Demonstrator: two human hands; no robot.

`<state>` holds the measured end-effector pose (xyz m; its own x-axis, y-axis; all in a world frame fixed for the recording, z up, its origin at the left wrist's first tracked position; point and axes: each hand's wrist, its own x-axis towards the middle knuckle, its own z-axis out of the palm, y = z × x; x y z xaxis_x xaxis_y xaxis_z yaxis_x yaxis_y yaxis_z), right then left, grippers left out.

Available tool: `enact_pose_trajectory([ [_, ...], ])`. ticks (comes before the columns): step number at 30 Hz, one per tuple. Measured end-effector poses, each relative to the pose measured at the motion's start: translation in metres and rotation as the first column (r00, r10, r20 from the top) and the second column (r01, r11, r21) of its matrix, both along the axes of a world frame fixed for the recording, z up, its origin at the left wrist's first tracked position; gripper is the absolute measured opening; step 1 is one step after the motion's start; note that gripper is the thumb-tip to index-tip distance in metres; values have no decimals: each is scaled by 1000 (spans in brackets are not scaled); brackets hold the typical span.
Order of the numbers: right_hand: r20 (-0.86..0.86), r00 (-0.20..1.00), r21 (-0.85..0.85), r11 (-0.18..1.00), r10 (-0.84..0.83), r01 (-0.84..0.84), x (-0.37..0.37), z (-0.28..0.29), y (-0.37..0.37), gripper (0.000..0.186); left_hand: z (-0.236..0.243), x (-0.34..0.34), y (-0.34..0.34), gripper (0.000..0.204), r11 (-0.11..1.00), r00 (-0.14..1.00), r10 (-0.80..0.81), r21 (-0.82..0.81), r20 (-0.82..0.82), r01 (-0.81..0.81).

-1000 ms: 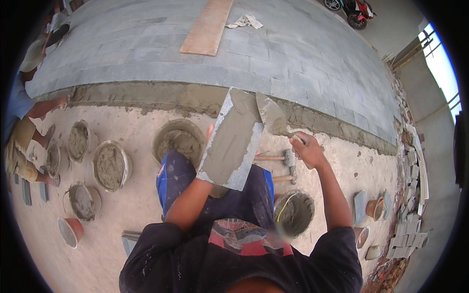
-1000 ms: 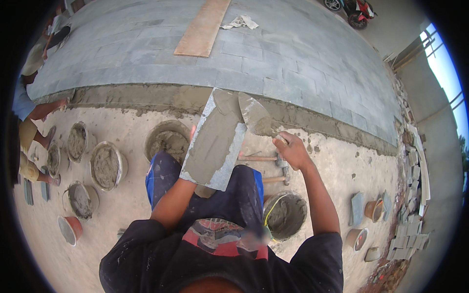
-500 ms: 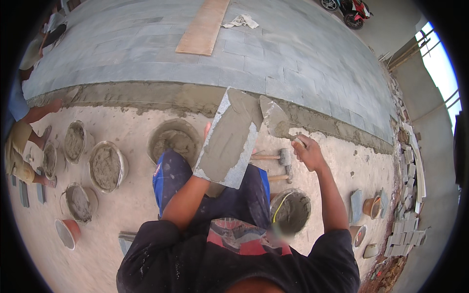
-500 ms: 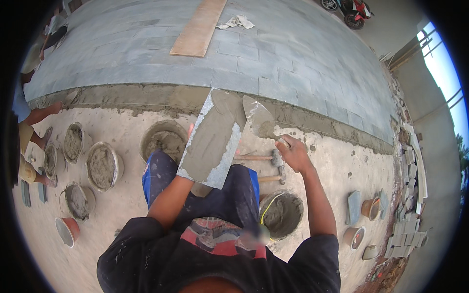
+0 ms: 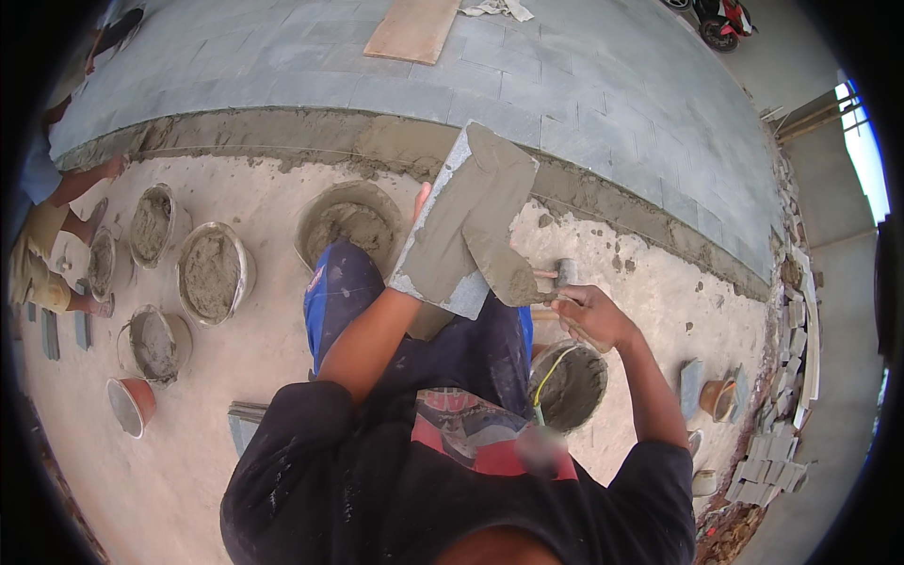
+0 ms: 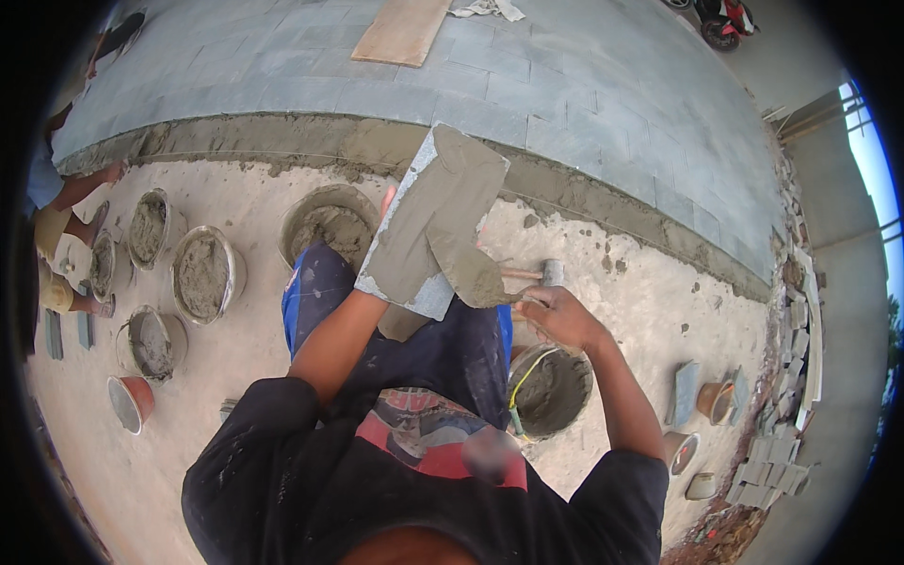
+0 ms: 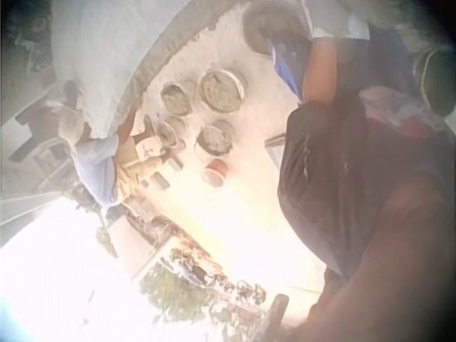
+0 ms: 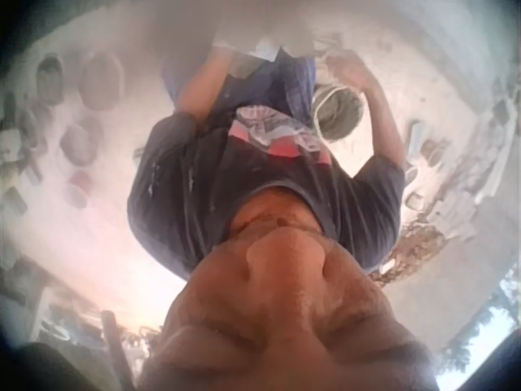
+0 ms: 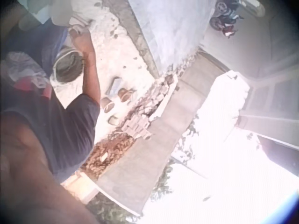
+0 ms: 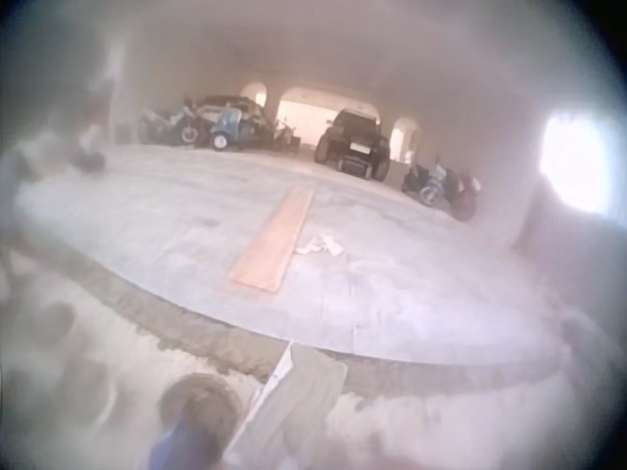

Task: The person applies mortar to the back of tiles using a trowel and then carefully places the tiles onto the floor surface, tapping them into place.

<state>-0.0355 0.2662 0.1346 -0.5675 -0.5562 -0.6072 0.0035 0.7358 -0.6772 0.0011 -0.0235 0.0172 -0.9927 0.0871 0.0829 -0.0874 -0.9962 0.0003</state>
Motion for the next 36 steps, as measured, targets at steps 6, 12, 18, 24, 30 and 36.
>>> enact_pose_trajectory([
  [6,-29,999,10,1000,20,-20,48,-14,6,31,-22,-14,-17,90,999,997,-14,-48,-71,11],
  [12,-100,988,110,988,118,-107,65,-14,24,41,-9,-16,-11,94,999,997,-36,35,-72,39],
  [18,-59,997,13,999,43,-42,69,4,-10,48,-9,-20,-15,100,1000,982,-16,10,-187,18],
  [24,-201,978,-72,994,62,-78,84,-36,-37,49,-7,-20,-9,92,1000,998,12,-14,-58,-13],
  [30,-174,968,-85,977,178,-195,103,-39,-33,49,-26,-23,-19,92,995,994,88,-37,-62,-91],
  [36,-99,992,-99,992,-83,73,106,-23,-8,51,-25,-27,-24,88,987,987,144,83,-71,-138],
])
